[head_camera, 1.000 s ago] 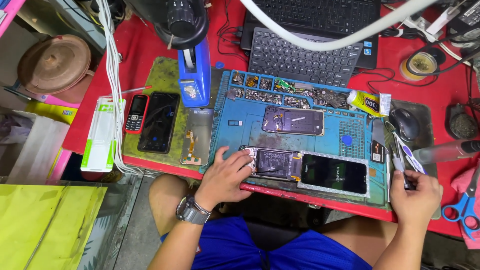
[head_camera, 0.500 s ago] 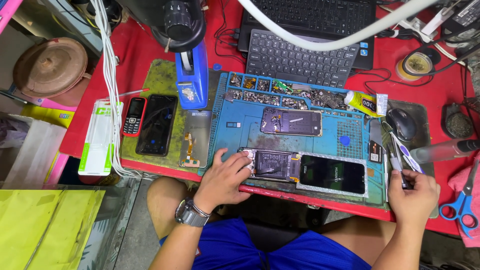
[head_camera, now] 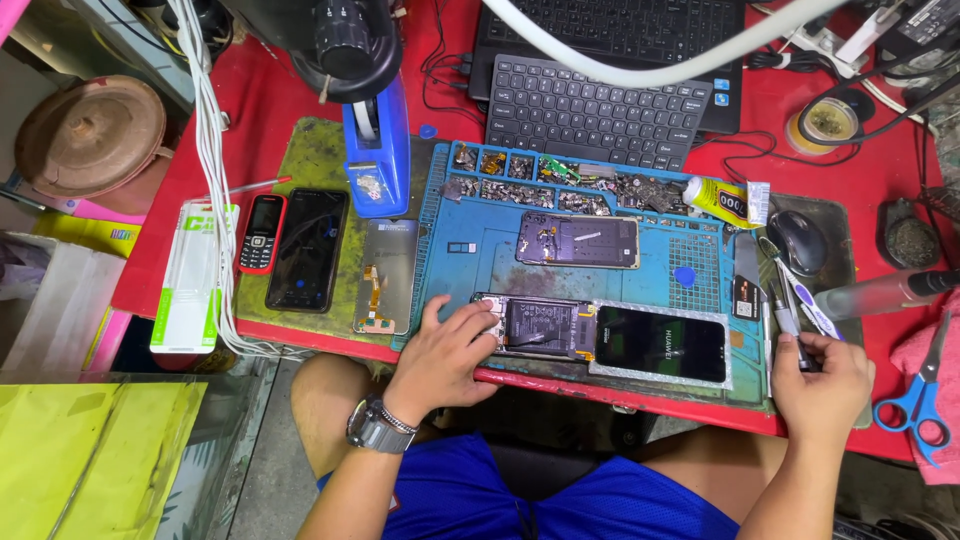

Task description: Removing a battery from a disassembled smartphone using a prying tool at a repair station.

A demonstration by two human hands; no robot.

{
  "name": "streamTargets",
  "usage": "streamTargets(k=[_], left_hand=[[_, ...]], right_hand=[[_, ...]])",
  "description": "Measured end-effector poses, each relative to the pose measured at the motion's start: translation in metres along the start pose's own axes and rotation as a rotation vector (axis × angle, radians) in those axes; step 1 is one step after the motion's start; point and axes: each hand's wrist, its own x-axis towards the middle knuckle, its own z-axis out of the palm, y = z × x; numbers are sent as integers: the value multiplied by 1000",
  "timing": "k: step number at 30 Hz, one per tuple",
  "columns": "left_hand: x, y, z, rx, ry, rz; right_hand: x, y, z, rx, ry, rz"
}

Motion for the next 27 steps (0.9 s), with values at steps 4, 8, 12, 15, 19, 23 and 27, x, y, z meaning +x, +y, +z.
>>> streamTargets(k=[4,8,12,15,19,23,27], left_hand=[[0,0,0,7,-4,0],[0,0,1,9,-14,-4],[0,-1,2,13,-19,-8],[0,0,2,14,-8,-5],[-1,-1,2,10,-9,-6],[0,-1,2,17,-10,-5],[-1,-1,2,15,-2,-3]], right_hand=[[0,0,0,-3,3,-13],[1,-2,-1,1,7,-16],[0,2,2,-8,19,-26],[1,-2,-1,-1,15,-18],[0,0,0,-13,18,-15],[1,-3,-1,-1,12,-5],[2,-6,-3,-2,22,-9]])
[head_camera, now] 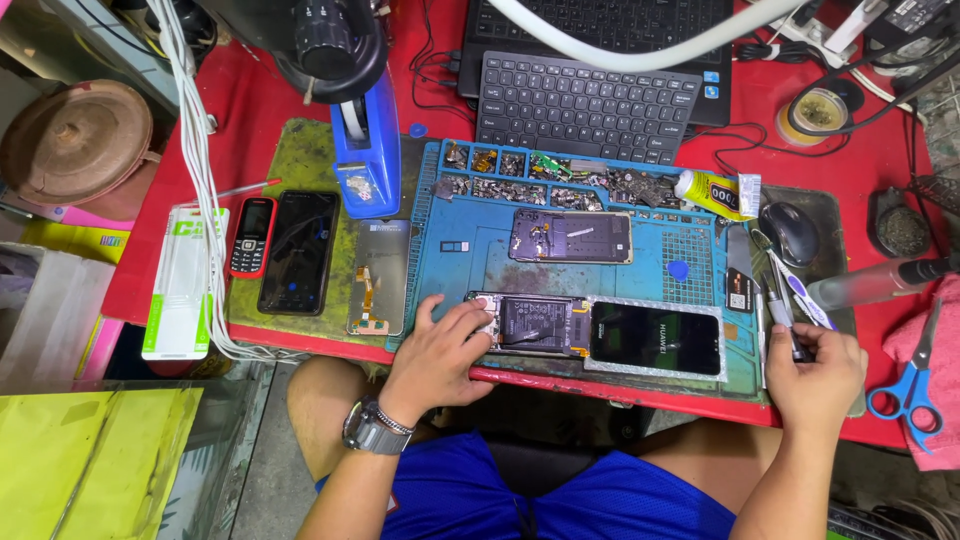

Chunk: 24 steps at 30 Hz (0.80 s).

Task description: Removing a battery from a disassembled smartphone using a prying tool at a repair station.

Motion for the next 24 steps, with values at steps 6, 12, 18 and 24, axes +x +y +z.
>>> streamTargets(k=[6,12,18,24], left_hand=[[0,0,0,2,0,-7],[1,1,-1,5,6,-9],[1,1,-2,-6,-15,-12],[3,2,-3,-14,3,-12]], right_hand=[[2,-4,-2,-6,-7,-5],[2,-2,-1,-16,0,-8],[7,-13,-8,-15,-8,-5],[8,-20,-11,15,-16,31]])
